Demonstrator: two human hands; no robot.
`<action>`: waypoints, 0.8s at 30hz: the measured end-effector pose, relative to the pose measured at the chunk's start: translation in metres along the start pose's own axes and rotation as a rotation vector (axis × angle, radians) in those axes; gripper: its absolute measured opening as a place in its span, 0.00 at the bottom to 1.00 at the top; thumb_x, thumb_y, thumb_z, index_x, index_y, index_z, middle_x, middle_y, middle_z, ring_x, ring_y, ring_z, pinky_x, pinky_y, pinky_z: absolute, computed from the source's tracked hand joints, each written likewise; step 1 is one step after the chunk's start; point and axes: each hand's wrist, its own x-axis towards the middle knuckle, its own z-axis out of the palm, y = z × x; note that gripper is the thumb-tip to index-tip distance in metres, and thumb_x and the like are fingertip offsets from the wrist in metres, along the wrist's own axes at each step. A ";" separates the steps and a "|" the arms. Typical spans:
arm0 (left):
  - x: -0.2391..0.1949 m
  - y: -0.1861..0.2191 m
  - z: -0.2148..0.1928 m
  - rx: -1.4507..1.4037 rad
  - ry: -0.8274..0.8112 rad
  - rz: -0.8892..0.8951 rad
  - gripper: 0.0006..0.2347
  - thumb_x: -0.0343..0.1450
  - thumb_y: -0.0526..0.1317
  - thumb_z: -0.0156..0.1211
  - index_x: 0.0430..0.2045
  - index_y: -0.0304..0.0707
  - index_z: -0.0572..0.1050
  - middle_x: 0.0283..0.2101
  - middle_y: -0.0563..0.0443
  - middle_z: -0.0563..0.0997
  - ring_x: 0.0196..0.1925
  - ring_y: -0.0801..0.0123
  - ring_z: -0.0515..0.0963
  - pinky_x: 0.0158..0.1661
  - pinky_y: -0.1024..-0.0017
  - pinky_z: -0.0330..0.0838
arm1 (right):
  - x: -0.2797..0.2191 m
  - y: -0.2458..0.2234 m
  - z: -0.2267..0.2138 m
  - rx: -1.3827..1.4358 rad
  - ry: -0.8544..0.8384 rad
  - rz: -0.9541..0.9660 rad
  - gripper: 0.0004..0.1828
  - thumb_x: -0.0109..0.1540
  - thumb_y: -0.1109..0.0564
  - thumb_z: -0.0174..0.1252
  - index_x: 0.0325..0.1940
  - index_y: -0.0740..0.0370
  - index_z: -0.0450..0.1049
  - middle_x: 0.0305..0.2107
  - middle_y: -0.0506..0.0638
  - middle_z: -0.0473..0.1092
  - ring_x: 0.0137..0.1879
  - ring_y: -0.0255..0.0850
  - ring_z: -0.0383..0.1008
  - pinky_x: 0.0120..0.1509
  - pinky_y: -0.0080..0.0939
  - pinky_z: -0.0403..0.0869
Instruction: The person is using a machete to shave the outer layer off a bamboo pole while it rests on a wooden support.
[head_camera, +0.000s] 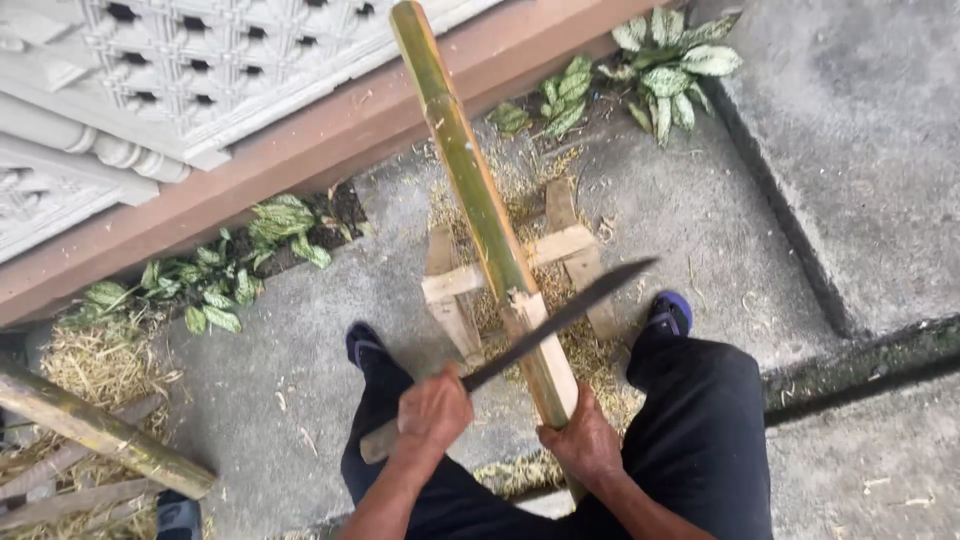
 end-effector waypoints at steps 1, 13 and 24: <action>-0.008 -0.002 0.005 0.003 -0.017 -0.010 0.16 0.68 0.40 0.59 0.45 0.27 0.70 0.32 0.28 0.82 0.35 0.41 0.85 0.39 0.50 0.81 | -0.007 0.002 0.002 0.000 -0.018 0.009 0.62 0.52 0.47 0.68 0.78 0.66 0.37 0.54 0.68 0.69 0.45 0.57 0.82 0.53 0.53 0.83; -0.012 0.007 0.009 0.000 -0.056 -0.111 0.16 0.68 0.39 0.62 0.44 0.28 0.70 0.32 0.33 0.83 0.35 0.48 0.87 0.39 0.56 0.82 | -0.008 0.005 0.003 0.016 0.003 -0.050 0.58 0.51 0.48 0.69 0.74 0.66 0.41 0.49 0.68 0.69 0.43 0.56 0.82 0.49 0.52 0.84; 0.002 -0.022 0.036 -0.009 0.025 -0.015 0.12 0.69 0.41 0.63 0.39 0.33 0.72 0.31 0.35 0.83 0.31 0.50 0.86 0.35 0.54 0.82 | -0.002 0.012 0.011 0.017 0.000 -0.027 0.61 0.51 0.48 0.69 0.76 0.66 0.39 0.50 0.66 0.71 0.48 0.55 0.81 0.57 0.52 0.80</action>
